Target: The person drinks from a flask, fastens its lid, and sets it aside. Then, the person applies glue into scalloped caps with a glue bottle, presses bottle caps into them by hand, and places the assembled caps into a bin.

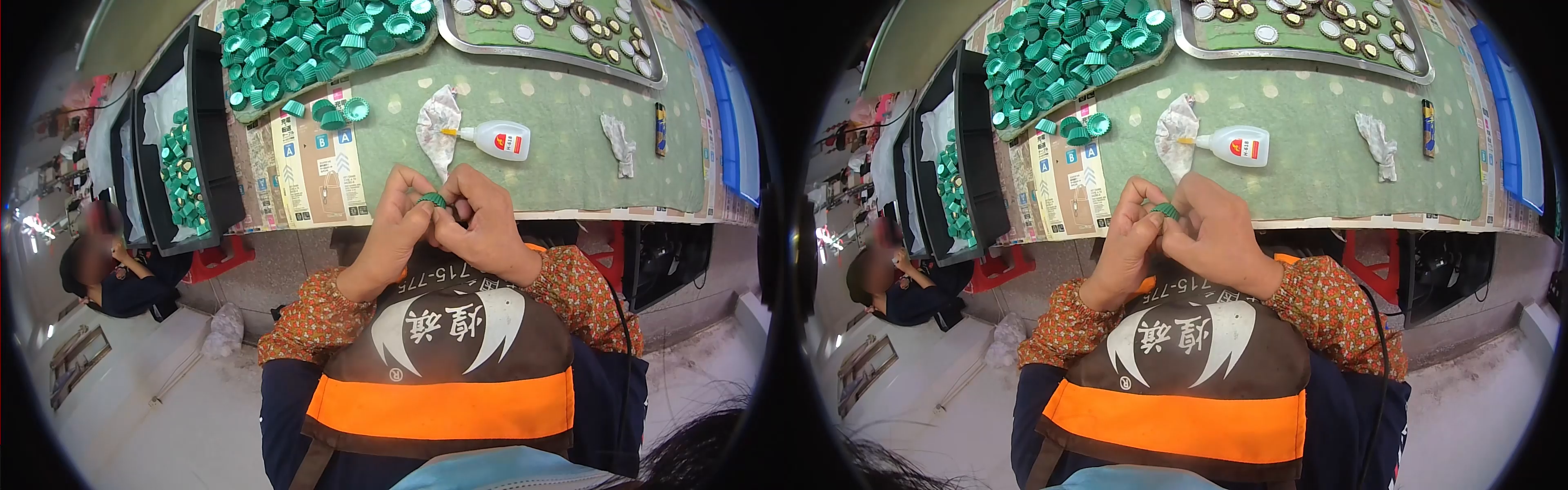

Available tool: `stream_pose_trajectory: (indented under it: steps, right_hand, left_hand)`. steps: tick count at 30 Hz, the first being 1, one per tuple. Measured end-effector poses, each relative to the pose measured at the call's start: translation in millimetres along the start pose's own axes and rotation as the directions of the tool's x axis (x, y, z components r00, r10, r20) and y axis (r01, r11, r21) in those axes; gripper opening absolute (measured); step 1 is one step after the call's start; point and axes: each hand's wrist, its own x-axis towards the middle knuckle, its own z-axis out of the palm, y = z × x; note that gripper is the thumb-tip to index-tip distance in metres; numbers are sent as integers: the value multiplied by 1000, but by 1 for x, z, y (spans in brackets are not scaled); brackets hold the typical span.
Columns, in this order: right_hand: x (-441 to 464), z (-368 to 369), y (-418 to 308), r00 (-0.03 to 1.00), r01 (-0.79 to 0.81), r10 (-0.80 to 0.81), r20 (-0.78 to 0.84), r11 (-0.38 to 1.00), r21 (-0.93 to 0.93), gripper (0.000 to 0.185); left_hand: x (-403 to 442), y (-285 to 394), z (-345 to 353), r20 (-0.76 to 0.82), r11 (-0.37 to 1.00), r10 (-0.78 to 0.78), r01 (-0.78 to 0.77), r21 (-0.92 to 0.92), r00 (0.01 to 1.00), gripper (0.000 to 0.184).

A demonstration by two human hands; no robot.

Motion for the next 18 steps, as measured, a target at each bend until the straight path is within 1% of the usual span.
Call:
stream_pose_trajectory:
  steps: [3, 4, 6, 7, 9, 12, 13, 15, 16, 17, 18]
  right_hand:
    - [0, 0, 0, 999, -35, 35, 22, 999, 29, 18]
    - [1, -1, -2, 993, -108, 103, 62, 991, 73, 17]
    - [5, -7, -11, 961, -253, 230, 154, 956, 150, 15]
    - [6, -10, -14, 955, -266, 230, 185, 943, 201, 13]
    - [8, -17, -16, 942, -295, 224, 249, 907, 299, 10]
    - [6, -10, -1, 971, -229, 174, 163, 871, 434, 10]
    - [5, -15, -1, 972, -219, 168, 166, 904, 368, 10]
    - [7, -28, -9, 973, -190, 150, 177, 954, 234, 12]
    - [7, -32, -12, 976, -178, 144, 162, 960, 217, 12]
    - [7, -36, -15, 980, -165, 136, 148, 966, 201, 12]
    - [7, -39, -19, 983, -152, 128, 135, 971, 187, 11]
  left_hand:
    - [1, -4, -3, 2, 1000, 15, -15, 1, 1000, 15]
    - [1, -3, -3, 2, 1000, 19, -19, -2, 1000, 15]
    - [0, 6, 1, -33, 998, -41, 40, -38, 999, 16]
    - [0, 11, 3, -51, 996, -70, 67, -56, 996, 17]
    - [-3, 14, 2, -37, 998, -59, 57, -36, 998, 20]
    - [-4, 18, -6, 3, 999, -33, 33, 26, 999, 25]
    - [-4, 21, -10, 17, 999, -21, 20, 51, 1000, 26]
    - [-5, 27, -19, -19, 992, 54, -51, 119, 998, 28]
    - [-7, 32, -22, -39, 984, 94, -87, 156, 995, 29]
    - [-10, 39, -23, -107, 976, 153, -133, 174, 982, 26]
    - [-14, 46, -29, -157, 940, 256, -207, 272, 954, 25]
